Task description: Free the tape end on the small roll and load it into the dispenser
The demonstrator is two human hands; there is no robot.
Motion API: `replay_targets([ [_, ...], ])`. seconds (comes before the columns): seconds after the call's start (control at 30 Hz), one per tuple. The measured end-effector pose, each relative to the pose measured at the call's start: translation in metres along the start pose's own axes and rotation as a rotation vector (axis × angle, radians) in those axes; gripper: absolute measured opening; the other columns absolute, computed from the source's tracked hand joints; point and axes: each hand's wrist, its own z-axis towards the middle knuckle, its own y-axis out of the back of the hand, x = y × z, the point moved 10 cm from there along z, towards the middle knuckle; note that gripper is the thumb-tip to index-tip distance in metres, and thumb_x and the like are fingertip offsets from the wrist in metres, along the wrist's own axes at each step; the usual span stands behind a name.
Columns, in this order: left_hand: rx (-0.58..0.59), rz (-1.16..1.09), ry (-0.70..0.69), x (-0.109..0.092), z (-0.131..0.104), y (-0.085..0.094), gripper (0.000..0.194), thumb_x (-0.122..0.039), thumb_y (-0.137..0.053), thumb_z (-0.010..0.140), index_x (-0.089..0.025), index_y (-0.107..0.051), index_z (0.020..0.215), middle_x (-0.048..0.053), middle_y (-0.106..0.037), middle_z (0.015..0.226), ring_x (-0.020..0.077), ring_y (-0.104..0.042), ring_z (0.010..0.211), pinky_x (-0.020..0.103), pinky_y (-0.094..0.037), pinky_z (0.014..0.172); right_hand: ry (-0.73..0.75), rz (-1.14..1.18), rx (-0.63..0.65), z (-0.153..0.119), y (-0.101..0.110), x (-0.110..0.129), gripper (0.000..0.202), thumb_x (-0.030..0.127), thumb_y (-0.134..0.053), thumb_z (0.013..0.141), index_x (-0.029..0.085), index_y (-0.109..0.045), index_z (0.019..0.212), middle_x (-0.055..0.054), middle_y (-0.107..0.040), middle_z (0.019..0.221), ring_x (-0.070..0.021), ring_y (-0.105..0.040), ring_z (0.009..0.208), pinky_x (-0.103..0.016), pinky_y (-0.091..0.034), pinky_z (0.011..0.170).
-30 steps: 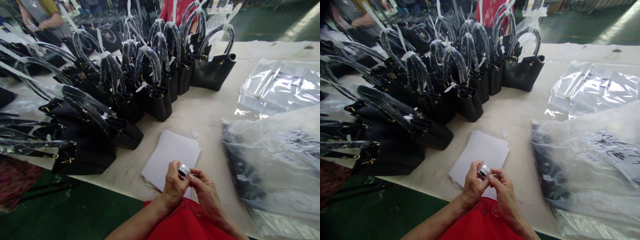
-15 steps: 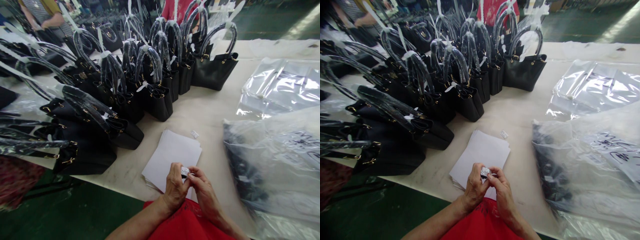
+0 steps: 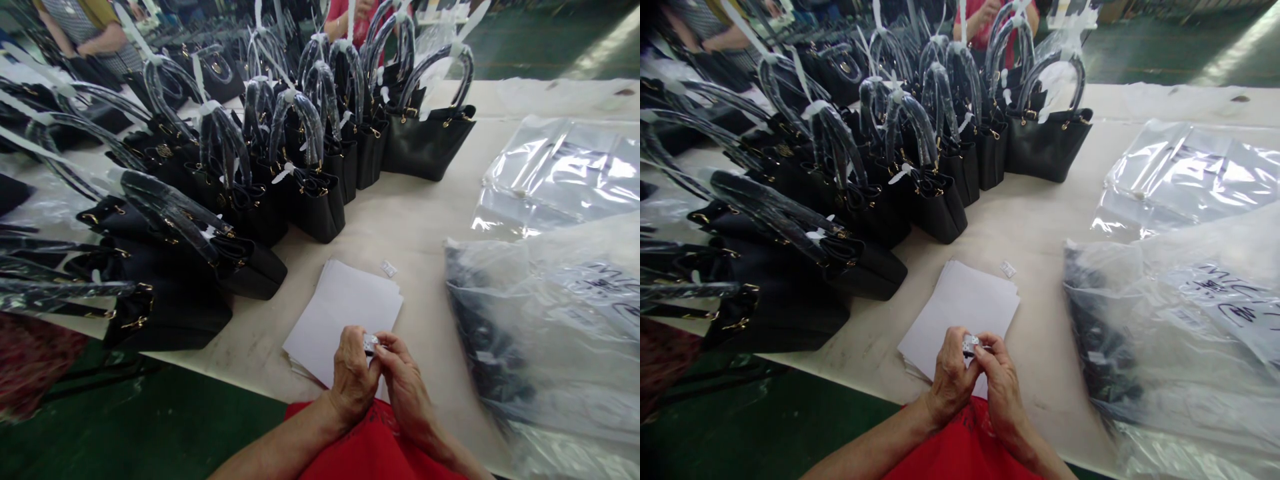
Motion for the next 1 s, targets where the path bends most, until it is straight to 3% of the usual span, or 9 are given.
replay_targets([
  [0.53,-0.006,0.024,-0.102,-0.014,-0.001,-0.001,0.012,-0.023,-0.049,0.085,-0.019,-0.045,0.095,0.006,-0.053,0.083,0.0188,-0.054,0.078,0.030,-0.048,0.067,0.002,-0.055,-0.106,0.006,0.014,-0.004,0.027,0.044,-0.066,0.071,0.021,-0.055,0.080,0.004,-0.052,0.070,-0.0133,-0.045,0.066,-0.023,-0.039,0.063],
  [0.67,0.113,-0.039,0.039,-0.007,0.008,-0.004,0.018,-0.027,-0.053,0.081,-0.018,-0.044,0.094,0.003,-0.054,0.080,0.0170,-0.055,0.073,0.029,-0.048,0.064,0.004,-0.094,-0.015,0.011,0.016,-0.002,0.030,0.049,-0.065,0.071,0.020,-0.059,0.080,0.002,-0.054,0.072,-0.0141,-0.046,0.067,-0.024,-0.040,0.062],
  [0.83,0.237,-0.166,0.218,0.003,0.010,-0.007,0.037,-0.028,-0.060,0.072,-0.018,-0.041,0.102,0.002,-0.055,0.080,0.0168,-0.057,0.072,0.028,-0.047,0.064,0.104,-0.214,0.010,0.005,0.030,0.012,0.037,0.044,-0.067,0.073,0.023,-0.064,0.104,-0.003,-0.062,0.090,-0.0176,-0.053,0.080,-0.027,-0.043,0.070],
  [0.93,0.334,-0.265,0.262,0.004,0.007,-0.016,0.042,-0.024,-0.059,0.068,-0.018,-0.038,0.103,0.001,-0.055,0.079,0.0148,-0.055,0.067,0.027,-0.045,0.061,0.142,-0.239,0.084,0.002,0.027,0.019,0.033,0.039,-0.071,0.070,0.024,-0.067,0.100,-0.004,-0.064,0.092,-0.0204,-0.056,0.087,-0.031,-0.045,0.079],
  [1.0,0.399,-0.345,0.276,0.003,0.004,-0.022,0.045,-0.022,-0.059,0.066,-0.018,-0.036,0.104,0.000,-0.055,0.081,0.0126,-0.053,0.064,0.025,-0.043,0.059,0.169,-0.282,0.123,0.001,0.023,0.025,0.025,0.039,-0.070,0.071,0.024,-0.070,0.091,-0.004,-0.064,0.088,-0.0201,-0.056,0.083,-0.031,-0.046,0.077],
])
